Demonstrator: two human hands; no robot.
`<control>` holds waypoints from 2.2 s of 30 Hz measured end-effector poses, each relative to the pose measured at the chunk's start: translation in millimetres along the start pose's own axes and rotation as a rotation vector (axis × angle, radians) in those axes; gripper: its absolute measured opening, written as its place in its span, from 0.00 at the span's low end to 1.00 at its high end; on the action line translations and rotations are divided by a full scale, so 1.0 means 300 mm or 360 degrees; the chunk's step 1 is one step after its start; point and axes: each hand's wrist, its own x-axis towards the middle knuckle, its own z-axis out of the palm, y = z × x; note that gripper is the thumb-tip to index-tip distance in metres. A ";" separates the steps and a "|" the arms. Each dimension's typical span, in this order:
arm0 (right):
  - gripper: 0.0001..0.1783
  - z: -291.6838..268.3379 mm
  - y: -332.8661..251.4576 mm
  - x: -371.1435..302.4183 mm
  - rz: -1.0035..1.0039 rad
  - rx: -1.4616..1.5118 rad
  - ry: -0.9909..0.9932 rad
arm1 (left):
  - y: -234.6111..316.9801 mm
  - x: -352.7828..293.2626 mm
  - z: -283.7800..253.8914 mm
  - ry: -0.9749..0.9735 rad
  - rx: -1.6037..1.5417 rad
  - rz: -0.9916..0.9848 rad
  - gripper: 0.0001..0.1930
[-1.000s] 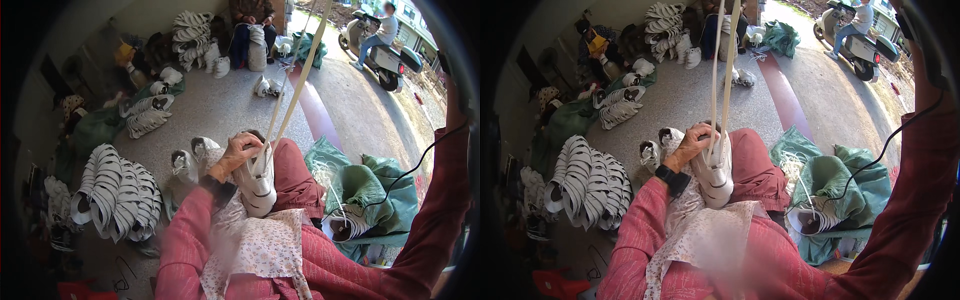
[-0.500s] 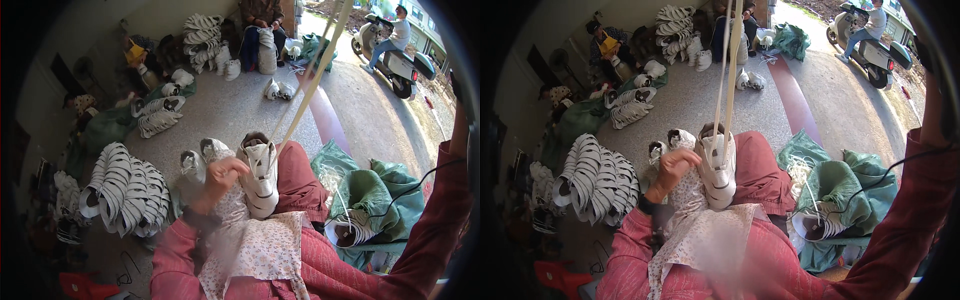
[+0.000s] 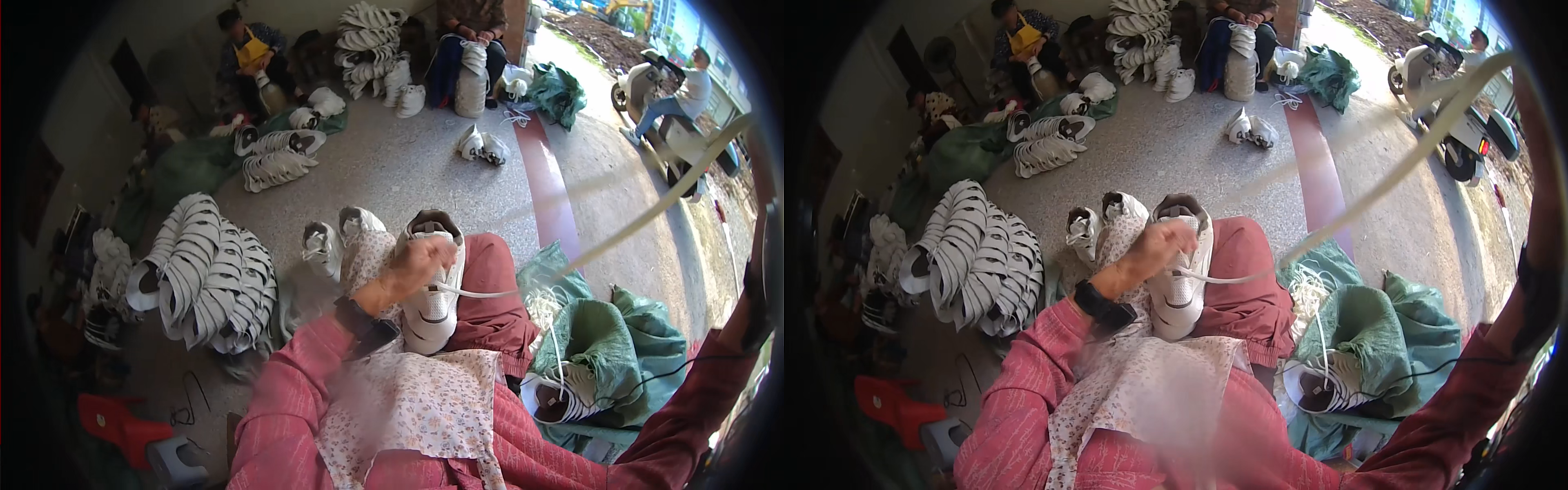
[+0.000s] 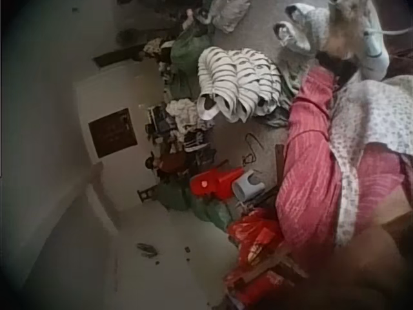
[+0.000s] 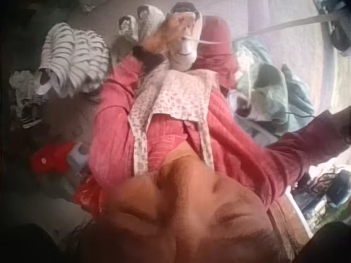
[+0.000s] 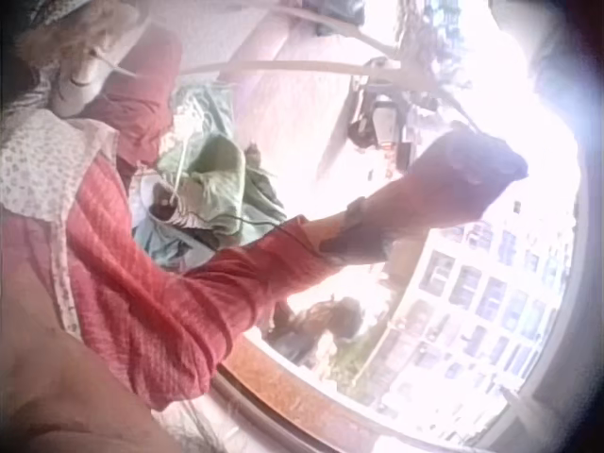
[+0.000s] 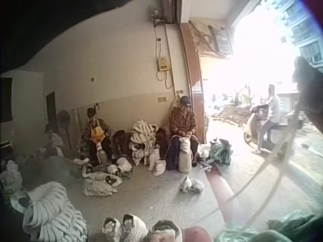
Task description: The person sits on the floor and threads a white shoelace through the eyelets of a white sneaker. They pull the laces tight and adjust the tongue of the shoe while working on a single shoe held in their lap.
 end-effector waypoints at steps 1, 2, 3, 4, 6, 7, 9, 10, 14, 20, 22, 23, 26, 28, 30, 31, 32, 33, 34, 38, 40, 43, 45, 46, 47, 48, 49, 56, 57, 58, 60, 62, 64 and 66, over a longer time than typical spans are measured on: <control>0.14 -0.039 0.030 -0.034 0.0034 0.0068 0.0037 | 0.002 0.000 -0.017 0.0105 -0.0202 -0.0163 0.13; 0.14 -0.086 0.053 -0.065 0.0069 0.0145 0.0081 | 0.014 -0.005 -0.054 0.0201 -0.0407 -0.0317 0.15; 0.14 -0.145 0.085 -0.091 0.0116 0.0249 0.0122 | 0.027 -0.017 -0.088 0.0296 -0.0612 -0.0478 0.17; 0.14 -0.200 0.183 -0.128 0.0170 0.0444 0.0153 | 0.045 -0.042 -0.127 0.0517 -0.0761 -0.0539 0.18; 0.15 -0.340 0.257 -0.243 0.0304 0.0789 0.0277 | 0.069 -0.079 -0.207 0.0741 -0.1023 -0.0450 0.15; 0.15 -0.405 0.384 -0.298 0.0415 0.1099 0.0366 | 0.052 -0.133 -0.282 0.0869 -0.1092 -0.0421 0.15; 0.08 -0.567 0.519 -0.463 0.0633 0.1582 0.0728 | 0.044 -0.210 -0.395 0.0967 -0.1251 -0.0412 0.17; 0.11 -0.643 0.576 -0.537 0.0704 0.1811 0.0942 | 0.042 -0.249 -0.450 0.0910 -0.1359 -0.0372 0.19; 0.09 -0.915 0.615 -0.720 0.0930 0.1671 0.1625 | -0.095 -0.451 -0.641 0.1097 -0.1695 -0.0292 0.17; 0.06 -0.740 0.911 -0.831 0.1015 0.1510 0.1688 | 0.090 -0.533 -0.657 0.1169 -0.1381 -0.0303 0.17; 0.03 -0.769 0.821 -0.793 0.0949 0.1521 0.1630 | 0.143 -0.492 -0.640 0.1007 -0.1485 -0.0131 0.18; 0.03 -0.746 0.816 -0.791 0.0975 0.1421 0.1500 | 0.201 -0.466 -0.621 0.0975 -0.1471 -0.0081 0.19; 0.15 -0.766 0.653 -0.838 0.0996 0.1058 0.1018 | 0.335 -0.365 -0.545 0.0719 -0.1519 0.0080 0.21; 0.20 -0.456 0.768 -0.751 0.1367 0.0140 0.1071 | 0.479 -0.398 -0.502 0.0597 -0.1388 0.0166 0.24; 0.30 -0.313 0.682 -0.769 0.1406 -0.0914 0.0943 | 0.548 -0.370 -0.441 0.0356 -0.1340 0.0181 0.27; 0.30 -0.292 0.679 -0.783 0.1350 -0.1146 0.0837 | 0.562 -0.353 -0.410 0.0216 -0.1333 0.0197 0.28; 0.27 -0.307 0.683 -0.808 0.1212 -0.1305 0.0599 | 0.563 -0.337 -0.376 0.0099 -0.1383 0.0199 0.31; 0.24 -0.168 0.750 -0.769 0.1239 -0.1206 0.0426 | 0.577 -0.357 -0.343 -0.0047 -0.1378 0.0202 0.32; 0.20 -0.075 0.791 -0.749 0.1317 -0.1063 0.0264 | 0.577 -0.365 -0.318 -0.0230 -0.1402 0.0213 0.32; 0.13 0.482 0.864 -0.733 0.1222 -0.0704 -0.0205 | 0.612 -0.322 -0.263 -0.1296 -0.1411 0.0019 0.29; 0.13 0.708 0.847 -0.701 0.0960 -0.0645 -0.0439 | 0.663 -0.291 -0.234 -0.1633 -0.1370 0.0086 0.27; 0.11 0.912 0.870 -0.680 0.0977 -0.0561 -0.0482 | 0.705 -0.244 -0.194 -0.1852 -0.1319 0.0230 0.23; 0.10 0.987 0.875 -0.667 0.0958 -0.0548 -0.0545 | 0.718 -0.220 -0.166 -0.1885 -0.1288 0.0340 0.20; 0.10 1.025 0.850 -0.647 0.0832 -0.0669 -0.0652 | 0.711 -0.226 -0.157 -0.1847 -0.1385 0.0315 0.19; 0.10 1.050 0.813 -0.624 0.0702 -0.0787 -0.0759 | 0.699 -0.234 -0.148 -0.1921 -0.1374 0.0280 0.19; 0.10 1.065 0.773 -0.594 0.0566 -0.0923 -0.0864 | 0.681 -0.239 -0.138 -0.2005 -0.1364 0.0265 0.20; 0.10 1.083 0.749 -0.577 0.0513 -0.1046 -0.1039 | 0.663 -0.246 -0.122 -0.2074 -0.1352 0.0242 0.20; 0.08 1.143 0.782 -0.591 0.0072 -0.1434 -0.1457 | 0.631 -0.263 -0.057 -0.2039 -0.1214 0.0462 0.19; 0.08 1.151 0.771 -0.589 0.0248 -0.1289 -0.1504 | 0.624 -0.264 -0.058 -0.2034 -0.1218 0.0455 0.19; 0.08 1.156 0.753 -0.587 0.0424 -0.1142 -0.1545 | 0.617 -0.264 -0.058 -0.2029 -0.1222 0.0448 0.18; 0.08 1.172 0.715 -0.581 0.0787 -0.0823 -0.1698 | 0.613 -0.271 -0.045 -0.1843 -0.1188 0.0542 0.18; 0.10 1.188 0.676 -0.583 0.1164 -0.0469 -0.1917 | 0.621 -0.284 -0.027 -0.1628 -0.1104 0.0593 0.19; 0.11 1.186 0.615 -0.633 0.0753 -0.0414 -0.2126 | 0.626 -0.276 -0.053 -0.1740 -0.1036 0.0374 0.21; 0.11 1.184 0.544 -0.609 0.0543 -0.0238 -0.2059 | 0.628 -0.266 -0.088 -0.1917 -0.0988 0.0253 0.22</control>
